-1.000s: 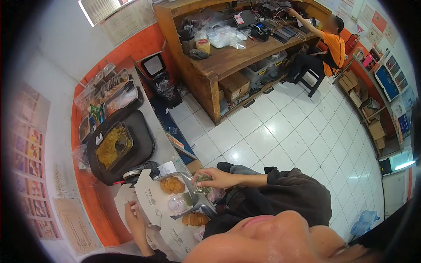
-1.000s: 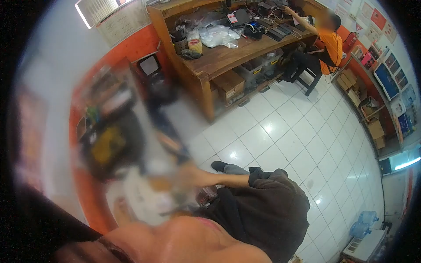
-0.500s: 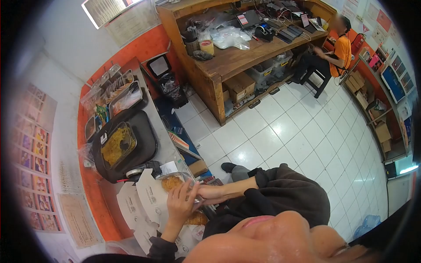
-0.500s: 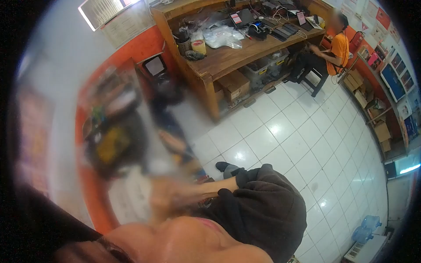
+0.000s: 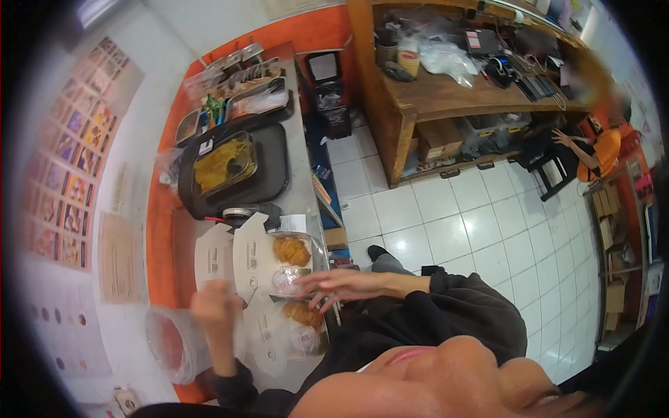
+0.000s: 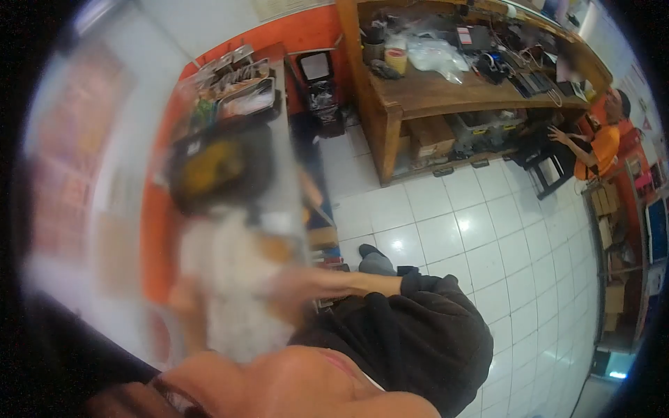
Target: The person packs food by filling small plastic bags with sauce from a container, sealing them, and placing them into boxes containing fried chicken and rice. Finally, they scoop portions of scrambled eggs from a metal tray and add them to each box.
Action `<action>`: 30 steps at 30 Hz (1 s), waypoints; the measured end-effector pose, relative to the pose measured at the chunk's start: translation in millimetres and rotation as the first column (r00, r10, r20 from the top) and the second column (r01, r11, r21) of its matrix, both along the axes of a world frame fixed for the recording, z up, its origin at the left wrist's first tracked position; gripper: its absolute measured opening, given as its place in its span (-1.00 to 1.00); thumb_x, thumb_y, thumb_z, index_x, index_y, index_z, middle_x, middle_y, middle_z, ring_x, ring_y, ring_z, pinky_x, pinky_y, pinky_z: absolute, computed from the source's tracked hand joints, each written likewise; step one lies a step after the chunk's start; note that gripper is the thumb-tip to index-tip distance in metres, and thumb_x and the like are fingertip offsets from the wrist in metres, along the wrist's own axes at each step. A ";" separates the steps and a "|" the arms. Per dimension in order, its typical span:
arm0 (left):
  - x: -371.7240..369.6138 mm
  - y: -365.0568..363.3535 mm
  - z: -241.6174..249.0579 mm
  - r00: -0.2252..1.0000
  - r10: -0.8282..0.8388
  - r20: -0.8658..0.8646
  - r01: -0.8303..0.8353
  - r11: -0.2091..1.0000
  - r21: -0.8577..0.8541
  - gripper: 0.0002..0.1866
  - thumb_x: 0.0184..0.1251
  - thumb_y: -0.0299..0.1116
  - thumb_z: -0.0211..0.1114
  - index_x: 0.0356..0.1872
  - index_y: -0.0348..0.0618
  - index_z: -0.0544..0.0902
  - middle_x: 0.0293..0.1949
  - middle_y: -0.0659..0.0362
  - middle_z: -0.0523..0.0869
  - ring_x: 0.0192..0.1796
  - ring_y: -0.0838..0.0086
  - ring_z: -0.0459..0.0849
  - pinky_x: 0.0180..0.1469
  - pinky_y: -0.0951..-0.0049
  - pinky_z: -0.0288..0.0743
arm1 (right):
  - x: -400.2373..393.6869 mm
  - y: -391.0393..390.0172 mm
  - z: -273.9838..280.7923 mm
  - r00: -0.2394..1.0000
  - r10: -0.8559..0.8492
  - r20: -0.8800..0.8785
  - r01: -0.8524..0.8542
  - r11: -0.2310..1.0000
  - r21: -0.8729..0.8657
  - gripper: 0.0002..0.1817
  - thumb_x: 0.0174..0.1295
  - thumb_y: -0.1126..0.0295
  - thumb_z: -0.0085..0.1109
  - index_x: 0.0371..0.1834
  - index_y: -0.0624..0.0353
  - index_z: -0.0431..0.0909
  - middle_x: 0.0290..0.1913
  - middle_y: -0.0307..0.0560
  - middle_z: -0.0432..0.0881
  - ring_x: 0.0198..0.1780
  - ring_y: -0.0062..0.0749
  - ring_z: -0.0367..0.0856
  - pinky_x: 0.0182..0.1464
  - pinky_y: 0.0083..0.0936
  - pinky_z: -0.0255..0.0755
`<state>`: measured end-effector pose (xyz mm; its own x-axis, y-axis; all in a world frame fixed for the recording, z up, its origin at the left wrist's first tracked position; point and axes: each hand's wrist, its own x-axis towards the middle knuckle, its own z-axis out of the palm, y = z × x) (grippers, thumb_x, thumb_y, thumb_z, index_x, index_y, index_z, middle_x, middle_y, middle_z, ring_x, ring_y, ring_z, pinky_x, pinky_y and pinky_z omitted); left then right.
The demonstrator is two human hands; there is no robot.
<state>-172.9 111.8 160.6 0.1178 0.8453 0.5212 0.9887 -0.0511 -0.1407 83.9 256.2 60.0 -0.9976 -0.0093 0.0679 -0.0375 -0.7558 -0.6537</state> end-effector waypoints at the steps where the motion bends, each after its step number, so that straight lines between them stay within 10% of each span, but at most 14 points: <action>1: -33.9 -27.8 2.3 0.983 0.183 -0.017 -0.181 0.981 0.073 -0.73 0.10 -0.35 0.25 -0.16 -0.18 0.56 -0.26 0.12 0.64 -0.36 0.22 0.59 -0.31 0.31 0.44 | -4.2 4.4 -32.9 0.995 -0.024 0.095 0.030 0.998 -0.059 -0.36 0.35 0.09 -0.04 0.41 0.11 0.08 0.26 -0.03 0.32 0.10 -0.39 0.45 0.13 -0.39 0.37; 6: -154.7 -142.2 0.5 0.659 0.733 0.168 -0.736 0.584 0.343 -0.76 0.22 -0.37 0.19 -0.10 -0.21 0.54 -0.19 0.10 0.64 -0.27 0.23 0.62 -0.19 0.31 0.48 | 7.0 38.6 -17.7 0.961 -0.265 0.084 0.256 0.961 0.102 -0.46 0.35 0.17 -0.02 0.34 0.12 0.22 0.13 -0.11 0.43 -0.05 -0.56 0.49 -0.02 -0.56 0.43; 11: -191.1 -197.4 -51.4 0.260 0.924 0.279 -0.959 0.214 0.187 -0.76 0.24 -0.37 0.17 -0.10 -0.22 0.54 -0.19 0.10 0.64 -0.25 0.24 0.62 -0.17 0.32 0.47 | 9.2 48.8 -7.7 0.900 -0.422 0.114 0.400 0.900 0.171 -0.60 0.36 0.19 -0.02 0.21 0.06 0.34 -0.07 -0.21 0.51 -0.18 -0.64 0.49 -0.17 -0.66 0.43; 30: -187.5 -187.0 -102.9 0.153 0.930 0.334 -0.988 0.154 0.023 -0.76 0.29 -0.36 0.13 -0.07 -0.23 0.53 -0.15 0.10 0.63 -0.18 0.28 0.61 -0.09 0.35 0.45 | 13.8 41.5 -18.7 0.777 -0.596 0.200 0.495 0.776 0.391 -0.66 0.34 0.26 0.01 0.12 0.12 0.41 -0.18 -0.16 0.58 -0.28 -0.62 0.51 -0.24 -0.67 0.46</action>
<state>-360.4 -75.2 57.7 -0.8325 0.0661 0.5501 0.2061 0.9586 0.1967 97.7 297.7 41.3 -0.8065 0.5737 -0.1427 -0.1488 -0.4305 -0.8902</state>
